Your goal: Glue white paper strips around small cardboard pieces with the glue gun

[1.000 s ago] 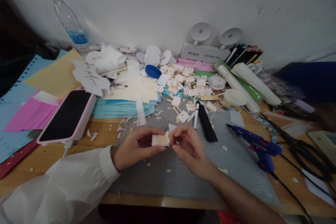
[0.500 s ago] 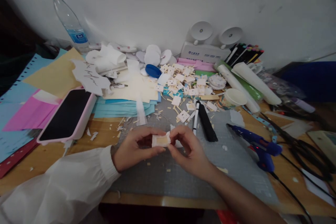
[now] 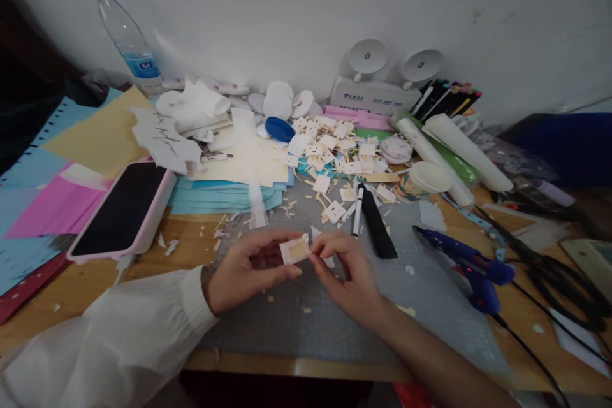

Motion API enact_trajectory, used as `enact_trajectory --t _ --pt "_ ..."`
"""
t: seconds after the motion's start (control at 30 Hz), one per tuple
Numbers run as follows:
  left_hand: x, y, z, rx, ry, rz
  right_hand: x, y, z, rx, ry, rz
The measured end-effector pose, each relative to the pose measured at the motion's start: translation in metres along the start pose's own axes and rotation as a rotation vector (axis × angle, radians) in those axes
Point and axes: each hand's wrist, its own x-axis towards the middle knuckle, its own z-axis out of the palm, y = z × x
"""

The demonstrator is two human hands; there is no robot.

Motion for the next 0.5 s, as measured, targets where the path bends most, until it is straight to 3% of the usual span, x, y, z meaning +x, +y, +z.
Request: enact_trajectory --t 0.3,0.5 --pt "0.0043 0.0020 -0.0019 -0.201 0.015 -0.165 -0.0011 -0.0033 -0.0008 0.011 -0.012 -0.064" --pt "0.0065 -0.0009 -0.0047 -0.364 -0.055 -0.222 -0.0021 -0.0043 -0.0028 0.030 -0.055 -0.100"
